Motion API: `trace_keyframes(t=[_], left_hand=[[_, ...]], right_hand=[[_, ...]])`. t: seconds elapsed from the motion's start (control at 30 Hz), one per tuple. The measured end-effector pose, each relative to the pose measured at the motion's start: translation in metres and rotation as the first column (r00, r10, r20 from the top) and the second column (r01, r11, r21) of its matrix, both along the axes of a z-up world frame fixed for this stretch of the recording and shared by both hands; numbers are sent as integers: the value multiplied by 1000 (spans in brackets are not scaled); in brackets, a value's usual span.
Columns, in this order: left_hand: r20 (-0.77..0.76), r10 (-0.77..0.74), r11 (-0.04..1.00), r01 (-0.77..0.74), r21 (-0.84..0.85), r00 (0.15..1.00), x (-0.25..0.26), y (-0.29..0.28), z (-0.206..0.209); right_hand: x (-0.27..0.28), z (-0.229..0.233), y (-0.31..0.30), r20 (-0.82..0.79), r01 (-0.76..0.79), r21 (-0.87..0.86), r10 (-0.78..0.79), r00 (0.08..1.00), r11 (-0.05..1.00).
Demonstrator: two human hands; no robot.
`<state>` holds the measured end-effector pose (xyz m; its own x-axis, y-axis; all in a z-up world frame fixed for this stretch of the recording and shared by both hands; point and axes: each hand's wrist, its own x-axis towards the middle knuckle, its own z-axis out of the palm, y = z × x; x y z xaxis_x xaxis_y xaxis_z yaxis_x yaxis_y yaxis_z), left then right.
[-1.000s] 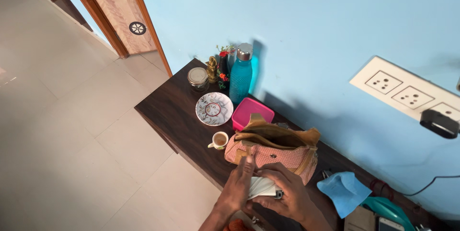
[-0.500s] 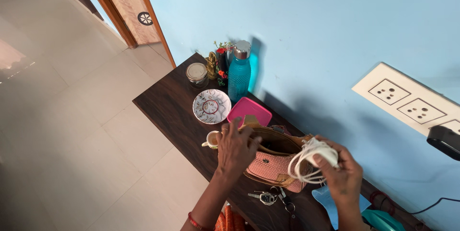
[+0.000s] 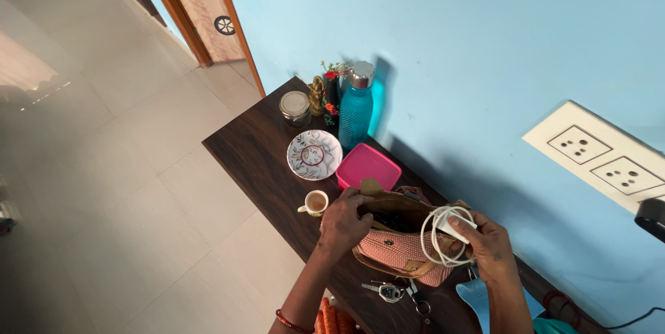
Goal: The person gathers personal items from a wooden table, including a pair of scissors, keys, and a phone charger. They place these items into a pink handbag, then move to a bed where they open a suitcase and place the handbag inside.
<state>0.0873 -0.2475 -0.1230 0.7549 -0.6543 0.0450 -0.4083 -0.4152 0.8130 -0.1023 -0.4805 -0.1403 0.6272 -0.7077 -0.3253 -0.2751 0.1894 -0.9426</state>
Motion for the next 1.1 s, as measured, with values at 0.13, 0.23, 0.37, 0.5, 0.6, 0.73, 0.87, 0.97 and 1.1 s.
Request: trace_keyframes(t=[0.13, 0.23, 0.37, 0.5, 0.6, 0.73, 0.87, 0.97, 1.1], left_hand=[[-33, 29, 995, -32, -92, 999, -20, 11, 33], [-183, 87, 990, -106, -94, 979, -35, 32, 69], [-117, 129, 961, -153, -229, 985, -46, 72, 113], [-94, 221, 911, -240, -337, 971, -50, 129, 139], [-6, 343, 862, -318, -394, 939, -52, 182, 148], [194, 591, 798, -533, -281, 783, -64, 256, 153], [530, 711, 615, -774, -150, 462, -79, 322, 152], [756, 594, 580, -798, -163, 276, -97, 366, 142], [674, 563, 630, -776, 26, 479, -100, 418, 118]], right_hand=[[-10, 7, 5, -2, 80, -28, -80, 997, 996], [-22, 24, 13, 115, 91, -135, -76, 991, 987], [-27, 61, 37, 322, 88, -207, -17, 947, 974], [-12, 107, 83, 407, 24, -254, 84, 910, 967], [9, 138, 131, 462, -101, -250, 211, 861, 963], [45, 162, 209, 467, -256, -208, 326, 822, 944], [86, 167, 291, 457, -445, -246, 508, 730, 861], [111, 155, 353, 488, -581, -282, 636, 598, 763], [128, 125, 426, 391, -729, -124, 708, 588, 674]])
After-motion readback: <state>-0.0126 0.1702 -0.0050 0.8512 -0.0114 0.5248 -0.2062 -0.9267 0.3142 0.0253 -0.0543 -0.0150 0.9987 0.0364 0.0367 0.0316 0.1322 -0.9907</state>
